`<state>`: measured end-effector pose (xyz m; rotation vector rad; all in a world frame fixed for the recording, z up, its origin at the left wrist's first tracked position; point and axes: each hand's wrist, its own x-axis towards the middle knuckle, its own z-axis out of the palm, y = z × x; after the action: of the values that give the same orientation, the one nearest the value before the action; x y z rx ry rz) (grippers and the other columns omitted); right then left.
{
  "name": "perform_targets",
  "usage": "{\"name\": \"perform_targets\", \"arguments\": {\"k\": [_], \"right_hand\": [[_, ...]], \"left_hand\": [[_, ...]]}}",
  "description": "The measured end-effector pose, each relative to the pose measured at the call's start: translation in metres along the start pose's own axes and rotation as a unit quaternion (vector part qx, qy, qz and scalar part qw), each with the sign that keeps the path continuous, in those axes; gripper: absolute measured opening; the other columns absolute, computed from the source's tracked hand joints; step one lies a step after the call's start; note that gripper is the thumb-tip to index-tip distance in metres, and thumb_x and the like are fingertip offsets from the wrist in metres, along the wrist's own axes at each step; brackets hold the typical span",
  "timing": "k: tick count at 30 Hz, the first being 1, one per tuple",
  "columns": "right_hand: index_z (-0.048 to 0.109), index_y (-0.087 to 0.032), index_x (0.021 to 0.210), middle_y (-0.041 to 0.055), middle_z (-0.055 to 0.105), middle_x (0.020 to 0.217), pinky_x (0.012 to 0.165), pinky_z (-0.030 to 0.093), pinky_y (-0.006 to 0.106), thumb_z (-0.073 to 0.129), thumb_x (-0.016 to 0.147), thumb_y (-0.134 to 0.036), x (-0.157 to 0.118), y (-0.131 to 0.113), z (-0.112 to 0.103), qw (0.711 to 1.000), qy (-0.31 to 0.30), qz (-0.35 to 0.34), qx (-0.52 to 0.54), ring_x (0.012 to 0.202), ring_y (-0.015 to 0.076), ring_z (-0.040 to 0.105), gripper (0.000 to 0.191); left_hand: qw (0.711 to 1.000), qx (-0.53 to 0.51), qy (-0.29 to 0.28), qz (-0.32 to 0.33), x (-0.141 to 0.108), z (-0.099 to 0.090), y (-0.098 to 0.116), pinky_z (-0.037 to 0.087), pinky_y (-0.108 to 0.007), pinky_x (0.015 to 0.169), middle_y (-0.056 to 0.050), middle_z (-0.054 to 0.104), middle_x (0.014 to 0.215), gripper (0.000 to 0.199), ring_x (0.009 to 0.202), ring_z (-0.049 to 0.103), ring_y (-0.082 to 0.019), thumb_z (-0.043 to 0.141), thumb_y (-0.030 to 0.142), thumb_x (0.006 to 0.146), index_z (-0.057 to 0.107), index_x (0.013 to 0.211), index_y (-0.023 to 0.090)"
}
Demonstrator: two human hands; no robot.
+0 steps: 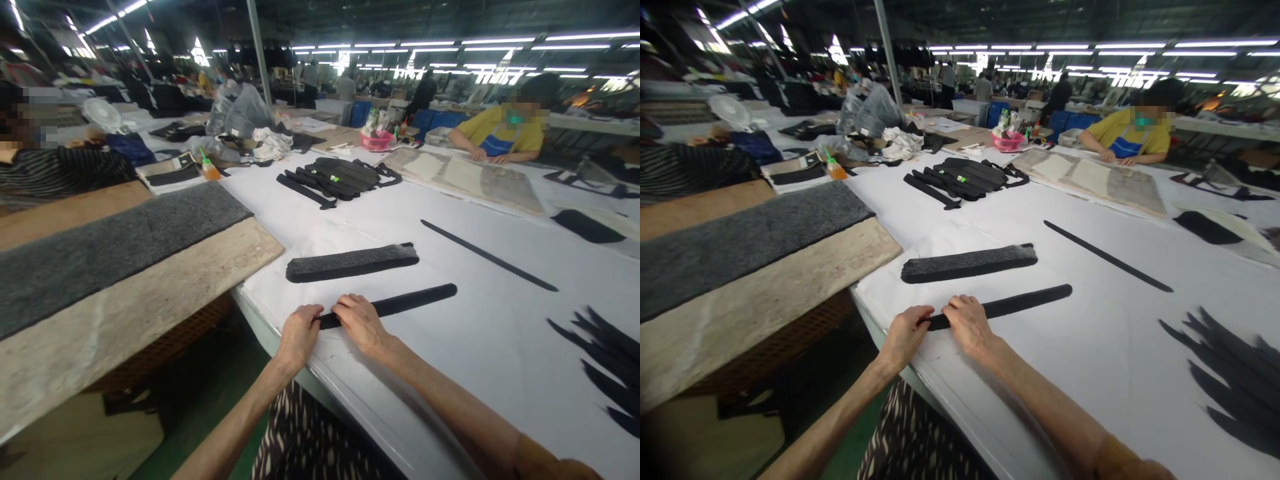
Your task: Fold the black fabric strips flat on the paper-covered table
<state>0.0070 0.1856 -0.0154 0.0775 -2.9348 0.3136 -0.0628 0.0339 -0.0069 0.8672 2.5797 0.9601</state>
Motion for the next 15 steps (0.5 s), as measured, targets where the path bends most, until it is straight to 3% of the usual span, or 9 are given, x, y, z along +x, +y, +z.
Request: {"name": "perform_targets", "arguments": {"k": [7,15], "right_hand": [[0.064,-0.019,0.078,0.0022,0.058,0.078,0.071,0.035,0.03,0.057,0.085,-0.01,-0.006,0.004,0.012,0.996,0.067,-0.048,-0.026,0.077,0.0166,0.047,0.014],[0.063,-0.016,0.083,0.0044,0.055,0.081,0.072,0.036,0.03,0.052,0.086,-0.007,-0.01,0.008,0.013,0.984,0.113,-0.133,-0.032,0.078,0.0175,0.043,0.014]], "left_hand": [[0.987,0.145,0.001,0.071,-0.005,-0.002,-0.001,0.046,-0.03,0.076,-0.005,0.063,0.09,0.026,0.088,0.055,-0.019,0.043,0.01,0.089,0.067,0.091,0.019],[0.947,0.245,0.036,0.203,-0.012,0.002,-0.016,0.046,-0.034,0.074,-0.006,0.058,0.088,0.021,0.083,0.049,-0.021,0.044,0.004,0.085,0.062,0.087,0.016]]}}
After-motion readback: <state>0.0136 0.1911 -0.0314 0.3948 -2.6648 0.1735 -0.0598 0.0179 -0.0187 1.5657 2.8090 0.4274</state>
